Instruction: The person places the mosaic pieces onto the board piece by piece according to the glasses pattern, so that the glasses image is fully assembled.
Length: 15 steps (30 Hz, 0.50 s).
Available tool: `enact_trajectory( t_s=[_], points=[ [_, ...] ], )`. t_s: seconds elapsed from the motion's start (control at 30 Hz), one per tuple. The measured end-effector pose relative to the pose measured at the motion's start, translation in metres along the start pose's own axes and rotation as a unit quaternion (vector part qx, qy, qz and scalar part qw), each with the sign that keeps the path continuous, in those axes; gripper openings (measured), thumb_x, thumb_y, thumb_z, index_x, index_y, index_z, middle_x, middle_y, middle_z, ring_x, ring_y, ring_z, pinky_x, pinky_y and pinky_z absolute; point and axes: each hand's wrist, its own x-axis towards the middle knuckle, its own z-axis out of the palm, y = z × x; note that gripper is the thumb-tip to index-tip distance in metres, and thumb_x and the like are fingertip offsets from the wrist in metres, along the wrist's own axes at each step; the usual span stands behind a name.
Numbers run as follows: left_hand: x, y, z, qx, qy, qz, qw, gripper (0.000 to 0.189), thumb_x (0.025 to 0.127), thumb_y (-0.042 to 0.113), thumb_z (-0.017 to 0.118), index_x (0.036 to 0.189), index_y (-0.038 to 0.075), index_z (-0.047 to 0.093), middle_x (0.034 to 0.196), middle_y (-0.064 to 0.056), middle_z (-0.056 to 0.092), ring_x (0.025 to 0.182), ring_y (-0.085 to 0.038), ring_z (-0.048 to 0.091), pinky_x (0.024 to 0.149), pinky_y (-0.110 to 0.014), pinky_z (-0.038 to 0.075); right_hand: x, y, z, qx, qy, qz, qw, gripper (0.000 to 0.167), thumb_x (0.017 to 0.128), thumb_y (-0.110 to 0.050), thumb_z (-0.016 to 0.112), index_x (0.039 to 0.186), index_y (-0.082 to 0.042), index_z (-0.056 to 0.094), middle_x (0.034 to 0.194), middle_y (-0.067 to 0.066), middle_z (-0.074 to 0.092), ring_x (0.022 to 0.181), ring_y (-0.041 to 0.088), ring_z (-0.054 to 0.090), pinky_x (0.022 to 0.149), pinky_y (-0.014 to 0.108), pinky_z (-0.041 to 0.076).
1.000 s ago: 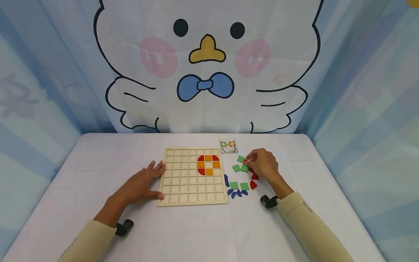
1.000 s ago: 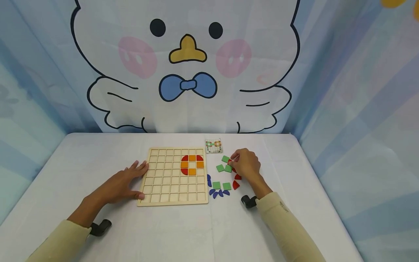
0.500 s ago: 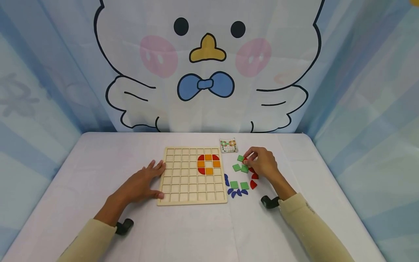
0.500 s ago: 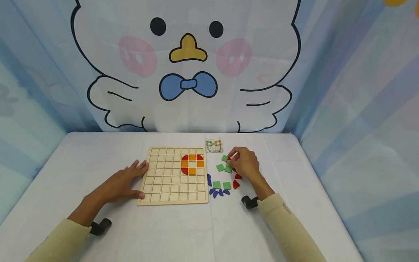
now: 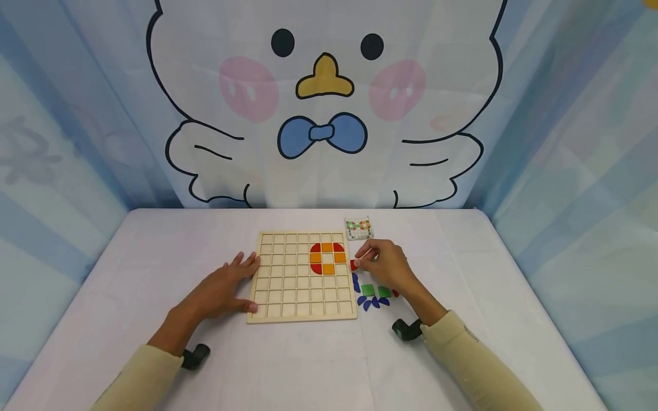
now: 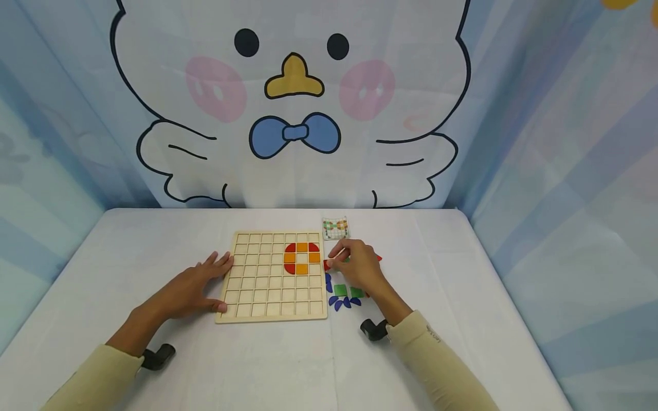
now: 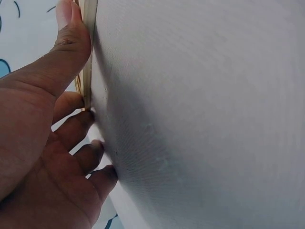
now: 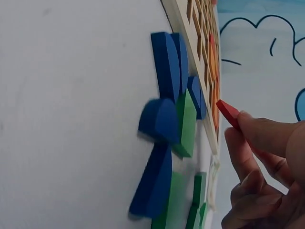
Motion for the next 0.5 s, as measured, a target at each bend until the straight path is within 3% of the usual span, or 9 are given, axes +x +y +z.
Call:
enact_trajectory(
  t_s=[0.5],
  points=[
    [0.001,0.0,0.002,0.005,-0.001,-0.002,1.0,0.113,0.079,0.044,0.091,0.167,0.008,0.031,0.175,-0.017,0.027,0.162,-0.049,0.019,0.129,-0.067,0.025,0.004,-0.015,0.025,-0.019,-0.004,-0.026,0.9995,0.015,0.092,-0.027,0.086,0.085,-0.02,0.074,0.076,-0.002,0.068,0.073,0.018,0.06,0.065,0.03,0.045]
  ],
)
